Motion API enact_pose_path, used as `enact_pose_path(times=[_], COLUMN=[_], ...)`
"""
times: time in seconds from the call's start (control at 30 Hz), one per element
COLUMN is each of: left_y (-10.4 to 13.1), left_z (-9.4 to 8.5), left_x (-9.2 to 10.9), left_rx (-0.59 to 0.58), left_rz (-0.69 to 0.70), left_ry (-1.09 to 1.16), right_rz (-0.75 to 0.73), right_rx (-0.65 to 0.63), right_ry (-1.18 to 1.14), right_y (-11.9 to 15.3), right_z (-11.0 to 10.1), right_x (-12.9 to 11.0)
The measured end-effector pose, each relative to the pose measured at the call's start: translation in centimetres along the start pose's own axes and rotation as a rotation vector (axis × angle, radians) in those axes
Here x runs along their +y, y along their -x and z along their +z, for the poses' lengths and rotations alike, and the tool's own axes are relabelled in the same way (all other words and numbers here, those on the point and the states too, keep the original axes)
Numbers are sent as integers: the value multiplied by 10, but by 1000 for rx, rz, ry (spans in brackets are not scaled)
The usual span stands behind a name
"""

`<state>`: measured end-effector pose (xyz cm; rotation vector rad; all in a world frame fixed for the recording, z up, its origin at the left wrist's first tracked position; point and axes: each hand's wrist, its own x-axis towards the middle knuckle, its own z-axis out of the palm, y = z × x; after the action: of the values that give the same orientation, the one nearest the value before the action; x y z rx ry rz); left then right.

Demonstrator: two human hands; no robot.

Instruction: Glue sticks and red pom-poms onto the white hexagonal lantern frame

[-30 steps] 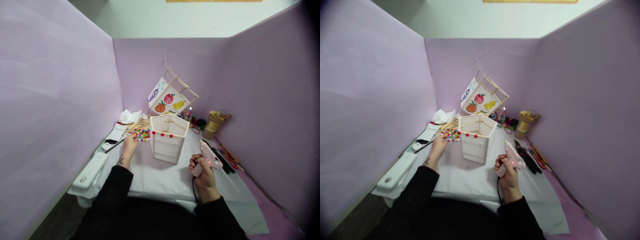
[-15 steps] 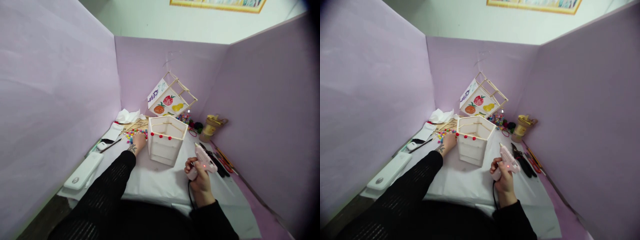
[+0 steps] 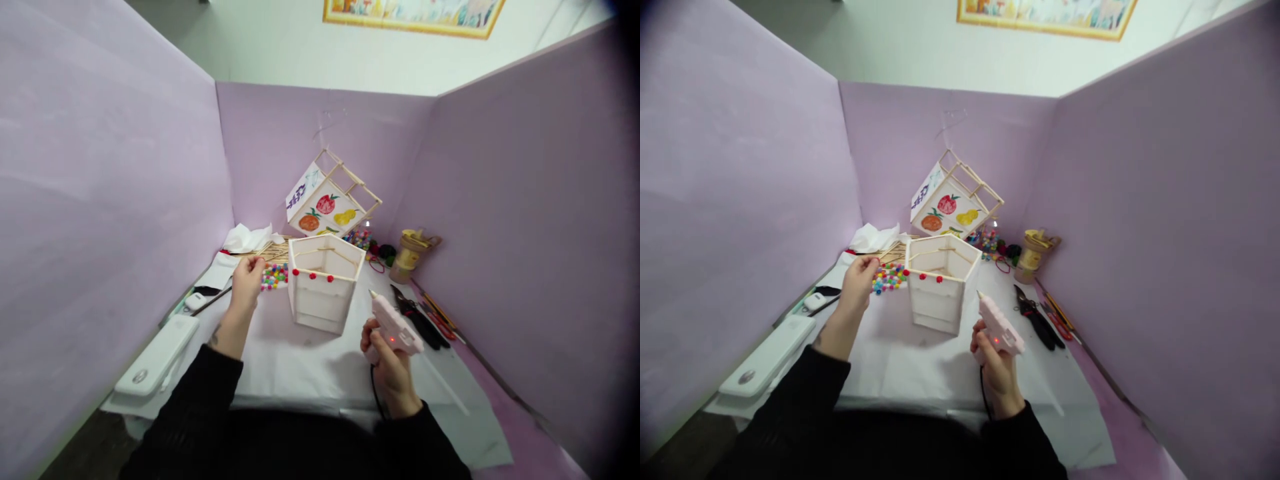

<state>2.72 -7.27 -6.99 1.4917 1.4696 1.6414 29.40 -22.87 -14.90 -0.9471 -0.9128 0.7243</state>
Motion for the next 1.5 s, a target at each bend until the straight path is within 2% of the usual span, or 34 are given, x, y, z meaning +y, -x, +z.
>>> enact_pose_path(times=[0.07,0.17,0.27,0.37,0.47,0.6,0.9,1.5], left_y=[26,72,108,123,123,120,120,120], left_z=[-4,4,22,35,41,43,44,43], left_x=[18,31,21,1,-15,-25,-26,-24], left_rx=[-17,-52,67,156,162,133,117,118], left_rz=[22,89,228,308,324,337,357,382], left_ry=[114,295,297,220,201,165,136,116], right_rz=[-13,-48,-94,-128,-141,-135,-136,-133], right_rx=[-28,-52,-55,-51,-47,-28,2,-18], right_ry=[107,266,381,451,487,510,509,524], right_y=[3,2,-3,-7,-9,-10,-12,-12], right_z=[1,2,5,8,9,8,13,8], right_x=[-6,-15,-21,-20,-14,-10,-17,-7])
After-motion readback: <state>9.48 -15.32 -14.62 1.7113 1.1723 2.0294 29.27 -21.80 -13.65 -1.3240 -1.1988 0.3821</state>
